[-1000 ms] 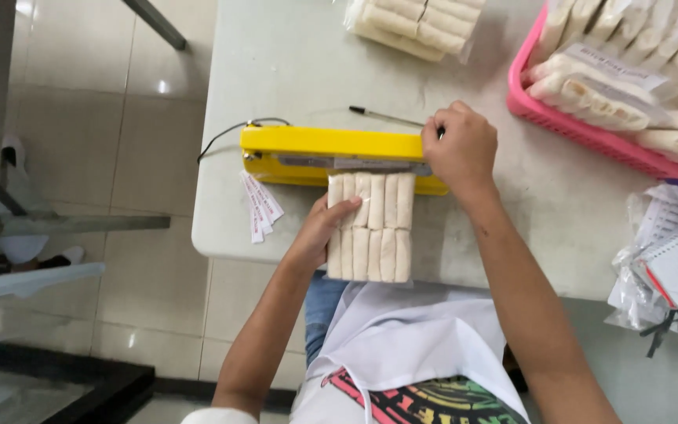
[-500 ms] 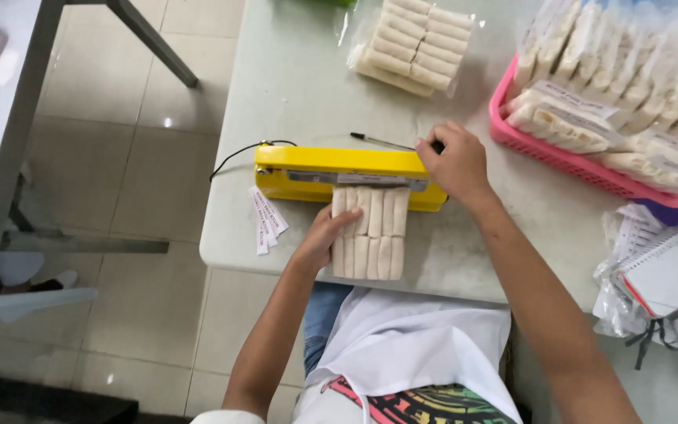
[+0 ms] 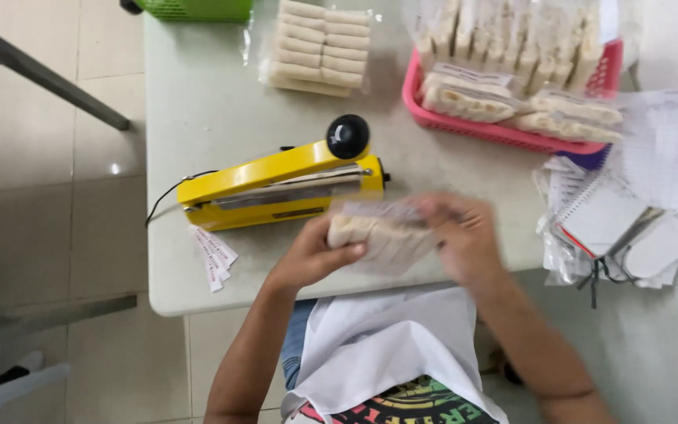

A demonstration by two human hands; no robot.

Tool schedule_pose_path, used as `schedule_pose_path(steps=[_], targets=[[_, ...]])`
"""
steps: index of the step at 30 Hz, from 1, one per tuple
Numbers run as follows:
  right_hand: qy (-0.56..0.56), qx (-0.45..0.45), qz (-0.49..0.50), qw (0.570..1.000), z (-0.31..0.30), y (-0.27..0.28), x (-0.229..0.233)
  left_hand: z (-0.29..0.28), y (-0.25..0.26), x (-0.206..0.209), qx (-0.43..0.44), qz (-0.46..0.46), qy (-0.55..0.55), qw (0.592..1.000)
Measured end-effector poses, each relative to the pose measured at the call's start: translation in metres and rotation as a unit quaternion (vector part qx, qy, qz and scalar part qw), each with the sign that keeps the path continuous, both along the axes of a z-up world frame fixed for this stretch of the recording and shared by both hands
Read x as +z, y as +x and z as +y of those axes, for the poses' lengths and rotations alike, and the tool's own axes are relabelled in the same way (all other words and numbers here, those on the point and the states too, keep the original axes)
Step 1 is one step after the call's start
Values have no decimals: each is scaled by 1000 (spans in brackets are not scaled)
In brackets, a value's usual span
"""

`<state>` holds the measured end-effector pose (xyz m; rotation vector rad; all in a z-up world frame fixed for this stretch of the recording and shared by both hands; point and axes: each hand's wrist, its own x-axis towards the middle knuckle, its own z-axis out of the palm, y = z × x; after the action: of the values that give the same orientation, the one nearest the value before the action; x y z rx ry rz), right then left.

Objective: Packaging and sealing bundles of food items using plastic bags and a manual heat sealer.

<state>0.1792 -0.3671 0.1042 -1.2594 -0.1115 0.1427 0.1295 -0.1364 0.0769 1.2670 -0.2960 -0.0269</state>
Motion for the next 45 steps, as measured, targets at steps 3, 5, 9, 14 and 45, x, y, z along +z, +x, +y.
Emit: schedule_pose_path(steps=[3, 5, 9, 14, 45], targets=[[-50, -49, -120, 990, -52, 49, 69, -26, 24, 62, -2, -77, -13, 997], [-92, -78, -193, 974, -102, 100, 99, -26, 17, 88, 20, -128, 99, 987], [-141, -124, -271, 944, -192, 196, 93, -26, -6, 84, -17, -93, 247, 964], [-162, -158, -287, 931, -275, 282, 51, -14, -50, 24, -4, 28, 236, 971], [-795, -12, -322, 514, -235, 161, 11, -23, -54, 0, 70, 183, 235, 952]])
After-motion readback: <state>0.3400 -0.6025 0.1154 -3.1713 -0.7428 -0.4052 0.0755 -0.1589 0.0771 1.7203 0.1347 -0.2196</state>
